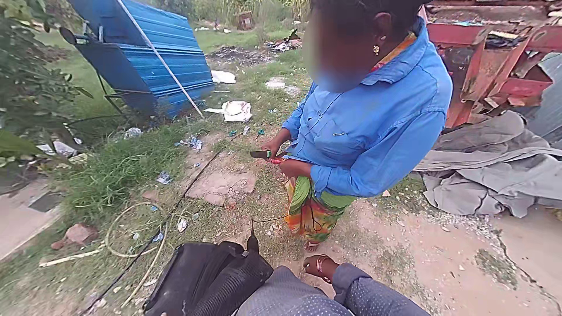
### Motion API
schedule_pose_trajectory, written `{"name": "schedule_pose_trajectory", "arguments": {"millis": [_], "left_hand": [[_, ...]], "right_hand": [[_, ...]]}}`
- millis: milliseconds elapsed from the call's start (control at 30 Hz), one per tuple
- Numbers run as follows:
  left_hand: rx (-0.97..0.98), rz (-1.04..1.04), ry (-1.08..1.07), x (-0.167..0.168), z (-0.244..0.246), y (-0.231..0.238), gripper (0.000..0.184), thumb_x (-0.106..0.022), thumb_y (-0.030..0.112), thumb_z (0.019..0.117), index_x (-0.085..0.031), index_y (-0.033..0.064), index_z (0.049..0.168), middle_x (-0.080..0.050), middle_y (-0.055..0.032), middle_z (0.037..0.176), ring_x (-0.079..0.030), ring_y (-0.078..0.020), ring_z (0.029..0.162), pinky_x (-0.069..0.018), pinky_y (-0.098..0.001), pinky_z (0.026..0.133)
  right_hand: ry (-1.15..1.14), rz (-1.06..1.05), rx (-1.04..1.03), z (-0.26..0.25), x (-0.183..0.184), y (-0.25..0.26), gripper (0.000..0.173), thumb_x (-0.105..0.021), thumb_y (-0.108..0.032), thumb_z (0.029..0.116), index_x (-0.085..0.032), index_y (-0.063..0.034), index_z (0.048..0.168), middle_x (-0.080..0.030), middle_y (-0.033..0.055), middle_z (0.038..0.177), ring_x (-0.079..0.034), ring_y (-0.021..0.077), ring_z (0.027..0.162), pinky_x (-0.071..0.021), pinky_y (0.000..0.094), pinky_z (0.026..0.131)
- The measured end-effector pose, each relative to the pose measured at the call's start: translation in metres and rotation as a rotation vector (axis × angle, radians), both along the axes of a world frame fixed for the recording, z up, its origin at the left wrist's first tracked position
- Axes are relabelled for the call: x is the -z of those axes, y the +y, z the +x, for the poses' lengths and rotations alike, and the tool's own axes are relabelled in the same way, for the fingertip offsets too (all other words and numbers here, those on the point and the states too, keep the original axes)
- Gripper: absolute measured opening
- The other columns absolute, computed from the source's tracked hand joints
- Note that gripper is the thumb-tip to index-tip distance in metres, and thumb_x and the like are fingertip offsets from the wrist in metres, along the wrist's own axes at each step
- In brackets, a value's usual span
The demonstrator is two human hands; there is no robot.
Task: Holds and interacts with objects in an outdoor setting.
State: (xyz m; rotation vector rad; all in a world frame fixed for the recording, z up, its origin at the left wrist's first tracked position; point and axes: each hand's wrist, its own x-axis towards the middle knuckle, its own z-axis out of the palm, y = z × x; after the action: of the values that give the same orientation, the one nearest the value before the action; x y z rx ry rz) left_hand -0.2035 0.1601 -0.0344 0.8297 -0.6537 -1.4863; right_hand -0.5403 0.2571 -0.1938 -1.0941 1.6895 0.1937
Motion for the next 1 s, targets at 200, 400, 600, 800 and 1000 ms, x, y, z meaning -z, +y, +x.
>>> {"name": "schedule_pose_trajectory", "arguments": {"millis": [200, 400, 600, 800, 1000], "left_hand": [[0.001, 0.073, 0.009, 0.021, 0.016, -0.001, 0.046, -0.017, 0.013, 0.1055, -0.062, 0.0208, 0.094, -0.076, 0.0135, 0.082, -0.072, 0.0027, 0.079, -0.062, -0.0213, 0.073], [0.006, 0.119, 0.005, 0.023, 0.017, 0.001, 0.042, -0.02, 0.021, 0.1054, -0.061, 0.023, 0.098, -0.077, 0.0113, 0.085, -0.073, -0.0014, 0.082, -0.0633, -0.0268, 0.074], [-0.001, 0.129, 0.016, 0.024, 0.014, 0.003, 0.039, -0.022, 0.023, 0.1059, -0.061, 0.021, 0.1, -0.077, 0.0083, 0.087, -0.074, -0.0045, 0.084, -0.0637, -0.0292, 0.075], [0.004, 0.121, 0.033, 0.026, 0.016, 0.006, 0.038, -0.024, 0.022, 0.1049, -0.062, 0.0205, 0.101, -0.077, 0.0075, 0.089, -0.074, -0.0048, 0.085, -0.0637, -0.0298, 0.076], [-0.041, 0.177, 0.021, 0.024, 0.016, 0.009, 0.035, -0.026, 0.025, 0.1045, -0.06, 0.0202, 0.102, -0.077, 0.0073, 0.088, -0.074, -0.0053, 0.084, -0.0638, -0.03, 0.073]], "right_hand": [[0.106, 0.269, 0.096, -0.032, 0.071, 0.061, 0.046, -0.045, -0.031, 0.1096, -0.064, 0.0059, 0.13, -0.063, 0.0277, 0.135, -0.061, 0.0419, 0.127, -0.0433, 0.0627, 0.107], [0.123, 0.294, 0.234, -0.053, 0.084, 0.071, 0.045, -0.043, -0.028, 0.1109, -0.061, 0.0059, 0.134, -0.062, 0.025, 0.138, -0.061, 0.0377, 0.127, -0.0439, 0.0567, 0.108], [0.068, 0.17, 0.315, -0.046, 0.088, 0.047, 0.044, -0.043, -0.028, 0.1109, -0.059, 0.002, 0.137, -0.063, 0.0249, 0.135, -0.063, 0.0382, 0.124, -0.0451, 0.0569, 0.107], [0.031, 0.144, 0.252, -0.03, 0.08, 0.036, 0.044, -0.043, -0.03, 0.1105, -0.059, -0.0015, 0.14, -0.065, 0.0229, 0.134, -0.064, 0.0366, 0.123, -0.0457, 0.0556, 0.107], [0.06, 0.201, 0.219, -0.038, 0.085, 0.046, 0.045, -0.041, -0.031, 0.1116, -0.059, 0.0002, 0.139, -0.063, 0.0246, 0.135, -0.063, 0.0381, 0.124, -0.0444, 0.0574, 0.108]]}}
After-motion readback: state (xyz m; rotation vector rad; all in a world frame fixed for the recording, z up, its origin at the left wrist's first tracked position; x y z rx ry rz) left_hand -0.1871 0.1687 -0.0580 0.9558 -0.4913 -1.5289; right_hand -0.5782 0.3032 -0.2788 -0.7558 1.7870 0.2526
